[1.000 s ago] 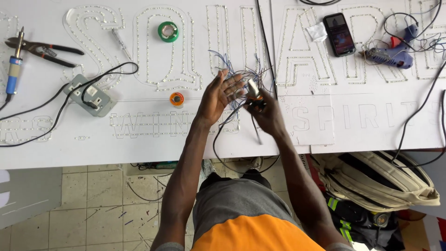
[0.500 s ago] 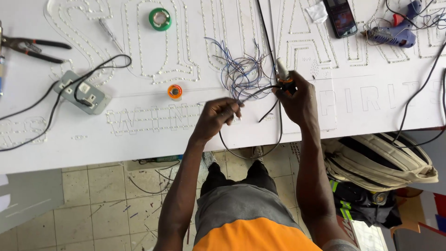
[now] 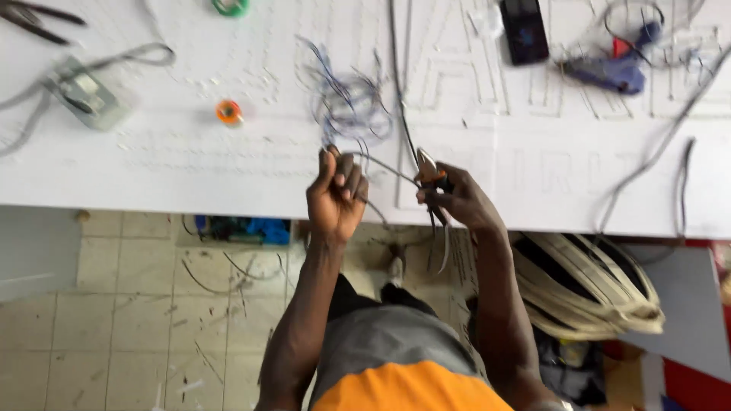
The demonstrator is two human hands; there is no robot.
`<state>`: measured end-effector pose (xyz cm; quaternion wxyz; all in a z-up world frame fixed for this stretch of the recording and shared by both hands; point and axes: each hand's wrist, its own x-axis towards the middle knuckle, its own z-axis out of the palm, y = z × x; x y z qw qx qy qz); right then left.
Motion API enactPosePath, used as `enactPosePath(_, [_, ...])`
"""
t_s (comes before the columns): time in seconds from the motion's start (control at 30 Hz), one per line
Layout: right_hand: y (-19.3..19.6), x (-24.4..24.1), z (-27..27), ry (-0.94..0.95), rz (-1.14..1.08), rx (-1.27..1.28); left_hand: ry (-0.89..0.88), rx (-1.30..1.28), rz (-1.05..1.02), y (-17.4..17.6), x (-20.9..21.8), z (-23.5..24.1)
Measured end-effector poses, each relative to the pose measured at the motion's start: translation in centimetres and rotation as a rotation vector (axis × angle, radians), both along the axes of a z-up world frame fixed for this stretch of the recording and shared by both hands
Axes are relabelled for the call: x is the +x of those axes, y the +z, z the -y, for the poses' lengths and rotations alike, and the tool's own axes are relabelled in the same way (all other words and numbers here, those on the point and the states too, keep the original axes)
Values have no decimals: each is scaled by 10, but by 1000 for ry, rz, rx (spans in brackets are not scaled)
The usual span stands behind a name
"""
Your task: The person is using a wire stripper to remove insulation from multiple small wires and cutting them to size on a workbench.
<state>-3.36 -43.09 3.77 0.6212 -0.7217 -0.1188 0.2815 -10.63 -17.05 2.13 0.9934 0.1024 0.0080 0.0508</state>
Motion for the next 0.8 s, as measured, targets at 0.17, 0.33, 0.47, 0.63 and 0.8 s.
enactPosePath(0.17, [13,-15,60,-107,0,-93,-173,-51,28,5,15,63])
enactPosePath(0.33, [-101,40,119,-220,338,-511,-347,59,-118,-21,20,104])
enactPosePath(0.47, [-82,76,125,-275,439,-827,-321,101,-123,-17,23,115])
enactPosePath(0.63, [-11,33,86,-353,625,-548,-237,239,-145,-24,10,106])
enactPosePath(0.8, [68,-31,17,-55,224,69,-296,503,-107,-7,2,99])
